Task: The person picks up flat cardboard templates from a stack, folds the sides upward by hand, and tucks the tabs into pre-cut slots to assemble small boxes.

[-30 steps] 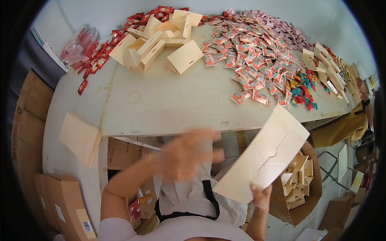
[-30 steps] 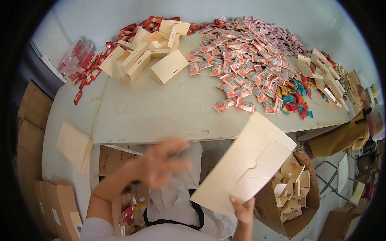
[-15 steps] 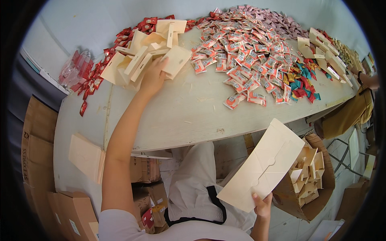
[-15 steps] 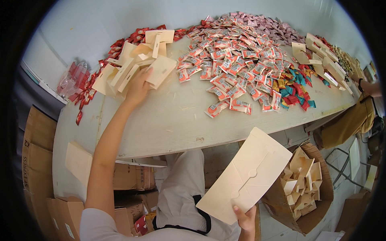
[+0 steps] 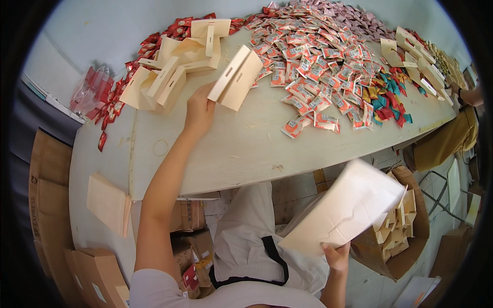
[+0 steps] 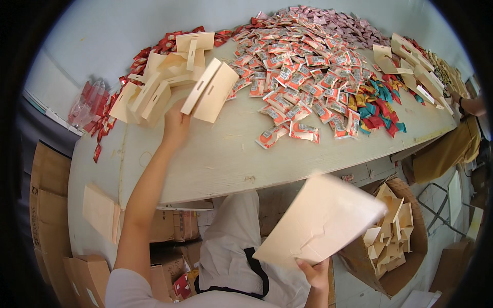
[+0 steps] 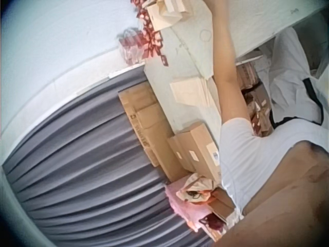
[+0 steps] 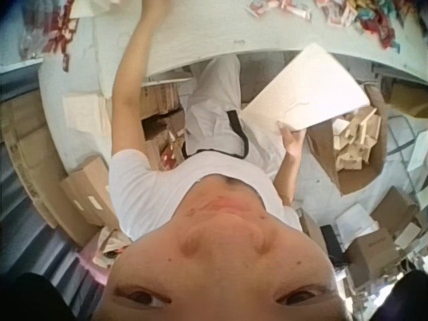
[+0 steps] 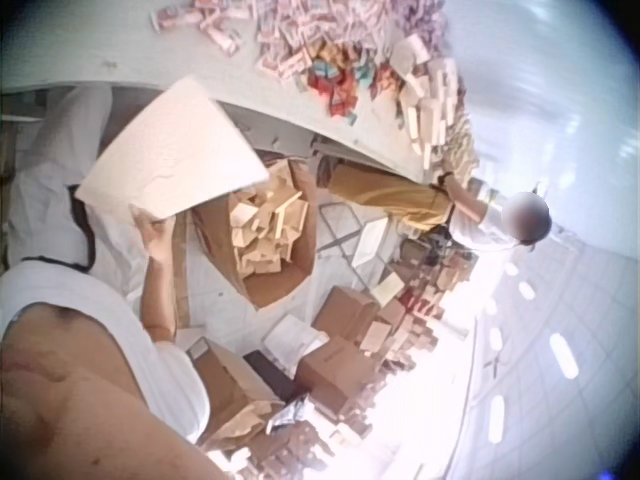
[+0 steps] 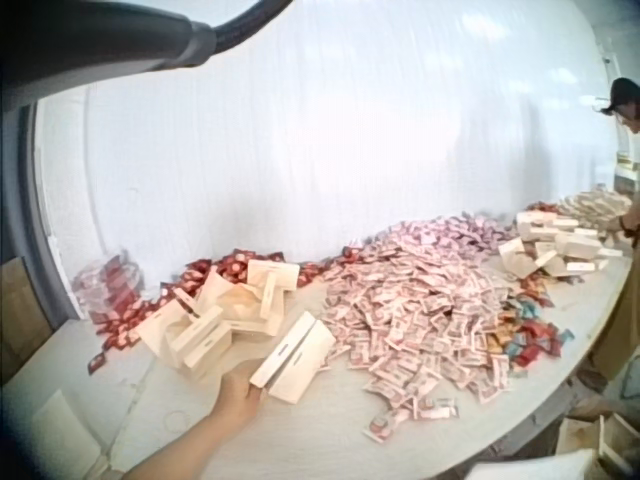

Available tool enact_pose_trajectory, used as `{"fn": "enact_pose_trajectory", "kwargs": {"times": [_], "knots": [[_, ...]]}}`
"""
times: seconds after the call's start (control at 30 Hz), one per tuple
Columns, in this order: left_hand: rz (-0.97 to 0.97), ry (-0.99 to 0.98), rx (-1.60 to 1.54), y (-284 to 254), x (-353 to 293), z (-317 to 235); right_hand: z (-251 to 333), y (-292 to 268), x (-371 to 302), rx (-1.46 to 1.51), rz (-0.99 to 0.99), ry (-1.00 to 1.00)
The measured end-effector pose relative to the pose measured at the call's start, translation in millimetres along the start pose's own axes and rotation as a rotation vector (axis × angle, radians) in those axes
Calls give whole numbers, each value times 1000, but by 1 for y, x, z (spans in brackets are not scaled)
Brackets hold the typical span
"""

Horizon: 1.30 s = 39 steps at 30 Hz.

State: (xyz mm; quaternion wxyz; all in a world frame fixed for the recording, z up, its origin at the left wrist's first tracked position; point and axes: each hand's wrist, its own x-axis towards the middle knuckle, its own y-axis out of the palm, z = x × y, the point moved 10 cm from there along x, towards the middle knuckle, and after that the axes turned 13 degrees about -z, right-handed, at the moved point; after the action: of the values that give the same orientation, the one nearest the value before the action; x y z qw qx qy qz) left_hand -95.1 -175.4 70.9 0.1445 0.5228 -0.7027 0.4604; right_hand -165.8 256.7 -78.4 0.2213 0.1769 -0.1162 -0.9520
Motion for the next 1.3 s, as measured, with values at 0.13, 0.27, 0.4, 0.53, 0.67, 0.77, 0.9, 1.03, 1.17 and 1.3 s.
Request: {"fn": "enact_pose_trajectory", "kwargs": {"times": [0.13,0.27,0.4,0.53,0.67,0.77,0.9,1.03,1.17,1.3], "knots": [[38,87,46,-1,-13,-15,24,42,16,471,551,-154],[79,120,10,7,-29,-38,14,61,36,-121,604,-105],[15,307,21,-2,-46,-64,102,176,23,-453,670,-819],[-19,448,16,-6,-50,-87,129,238,13,-960,692,-1120],[-48,522,-10,-5,-53,-89,133,263,35,-1177,593,-1365],[-76,464,-62,-12,-49,-87,130,268,40,-1172,559,-1418],[-62,466,-96,-14,-50,-87,119,273,40,-1167,598,-1420],[-12,479,-92,-12,-50,-89,102,272,60,-1288,620,-1256],[-19,492,-96,-12,-51,-92,88,278,66,-1351,662,-1201],[16,371,-137,-11,-47,-80,92,277,64,-1278,640,-1189]]}}
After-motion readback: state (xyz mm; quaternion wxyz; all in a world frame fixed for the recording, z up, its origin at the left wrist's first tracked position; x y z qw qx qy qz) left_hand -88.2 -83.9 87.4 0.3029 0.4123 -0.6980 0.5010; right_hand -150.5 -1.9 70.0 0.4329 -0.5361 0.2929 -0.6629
